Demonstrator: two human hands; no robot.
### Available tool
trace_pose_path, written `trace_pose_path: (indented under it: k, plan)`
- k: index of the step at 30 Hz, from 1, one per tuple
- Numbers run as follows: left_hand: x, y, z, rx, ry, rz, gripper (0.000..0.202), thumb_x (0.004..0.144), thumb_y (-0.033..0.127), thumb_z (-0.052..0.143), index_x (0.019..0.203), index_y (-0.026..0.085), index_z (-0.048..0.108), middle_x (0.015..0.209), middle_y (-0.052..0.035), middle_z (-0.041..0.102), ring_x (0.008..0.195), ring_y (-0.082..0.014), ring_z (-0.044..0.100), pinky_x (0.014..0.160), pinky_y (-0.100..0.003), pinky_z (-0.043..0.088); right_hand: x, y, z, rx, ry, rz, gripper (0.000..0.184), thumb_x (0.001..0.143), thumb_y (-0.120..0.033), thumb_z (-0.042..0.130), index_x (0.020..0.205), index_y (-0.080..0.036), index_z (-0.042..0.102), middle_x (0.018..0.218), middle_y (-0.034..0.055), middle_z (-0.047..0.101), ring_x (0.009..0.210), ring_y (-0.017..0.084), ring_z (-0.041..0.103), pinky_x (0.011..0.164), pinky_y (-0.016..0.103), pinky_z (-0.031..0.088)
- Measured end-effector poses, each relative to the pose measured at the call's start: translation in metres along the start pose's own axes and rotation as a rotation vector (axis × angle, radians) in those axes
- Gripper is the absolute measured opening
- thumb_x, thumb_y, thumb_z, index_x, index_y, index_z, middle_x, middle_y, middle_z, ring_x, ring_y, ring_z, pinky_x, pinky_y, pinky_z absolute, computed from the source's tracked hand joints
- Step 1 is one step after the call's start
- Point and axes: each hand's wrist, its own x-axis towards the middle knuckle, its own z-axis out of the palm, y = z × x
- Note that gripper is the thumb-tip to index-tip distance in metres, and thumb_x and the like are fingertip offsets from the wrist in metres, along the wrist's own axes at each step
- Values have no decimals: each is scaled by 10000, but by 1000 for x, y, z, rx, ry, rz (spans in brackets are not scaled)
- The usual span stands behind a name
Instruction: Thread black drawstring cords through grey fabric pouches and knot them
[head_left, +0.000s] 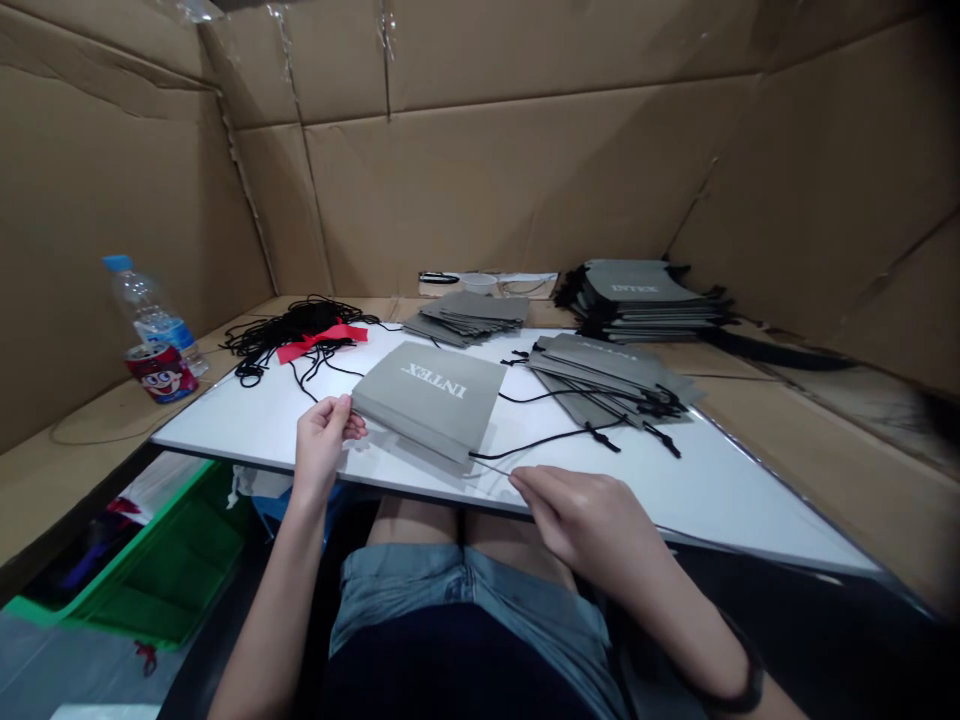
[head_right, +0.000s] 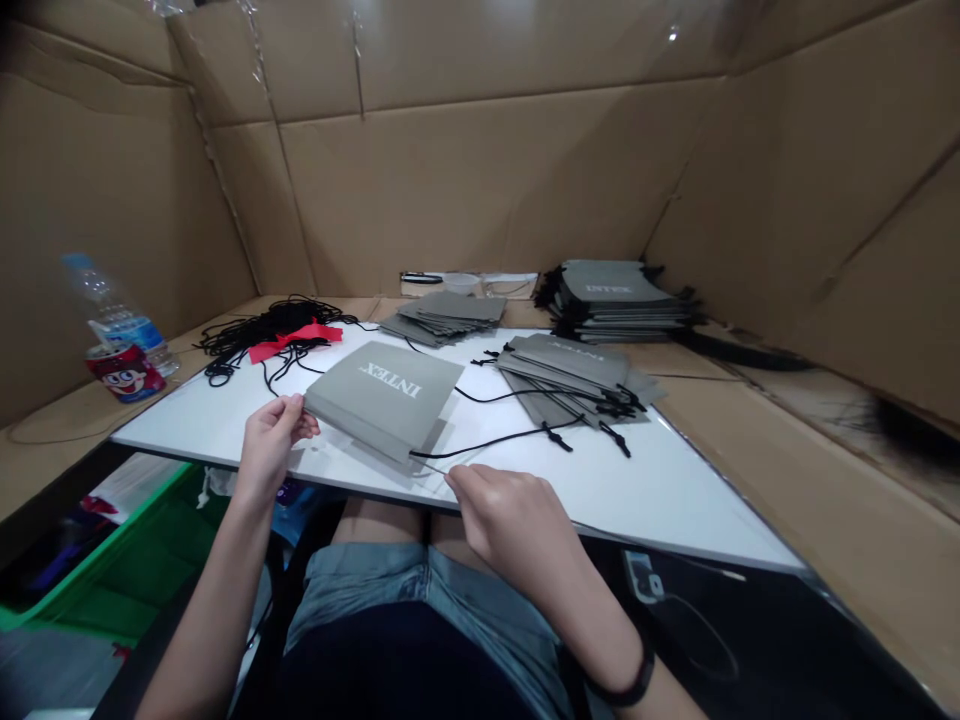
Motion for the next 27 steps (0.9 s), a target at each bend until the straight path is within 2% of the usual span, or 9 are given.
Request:
trace_pose_path:
  k: [3, 5, 14, 19, 23, 27]
  plan:
    - [-5, -4, 9, -62, 131, 76, 340, 772, 456, 648, 655, 145, 572, 538, -6, 607, 468, -97, 568, 489, -189, 467, 0, -6, 2, 43, -16, 50, 309, 930, -212, 387, 744, -196, 634, 601, 29, 629, 543, 137, 567, 525, 247, 304]
    - [-7, -6, 14, -99, 167, 101, 356, 778, 472, 643, 664, 145, 563, 538, 3, 604, 463, -94, 570, 492, -189, 475, 0, -7, 3, 91, -20, 72, 330, 936, -233, 381, 722, -197, 629, 584, 31, 616, 530, 139, 558, 526, 247, 308]
    - [-8, -5, 15, -198, 190, 160, 353, 790, 468, 648, 673, 150, 548, 521, 28, 577, 464, -73, 548, 490, -164, 454, 4, -2, 6, 289, -50, 133, 368, 945, -263, 395, 639, -192, 587, 571, 24, 608, 523, 127, 560, 527, 234, 323]
    - [-12, -9, 20, -164, 110, 159, 347, 793, 472, 643, 684, 153, 564, 549, 17, 586, 488, -84, 551, 512, -186, 470, 4, -7, 8, 312, -27, 115, 342, 937, -246, 417, 644, -190, 585, 541, 8, 586, 484, 111, 535, 512, 225, 318]
    - [-14, -7, 24, -223, 94, 94, 356, 745, 489, 682, 705, 151, 578, 610, 18, 595, 549, -85, 577, 553, -192, 498, 4, -7, 9, 303, 9, 69, 317, 934, -220, 425, 672, -190, 602, 564, 6, 607, 476, 102, 531, 508, 219, 321]
    - [-16, -5, 29, -289, 12, -92, 437, 698, 545, 698, 795, 128, 612, 677, -11, 637, 594, -109, 617, 563, -224, 531, 4, -6, 12, 274, 31, 52, 275, 936, -215, 431, 747, -191, 629, 621, 12, 648, 526, 110, 579, 532, 215, 342]
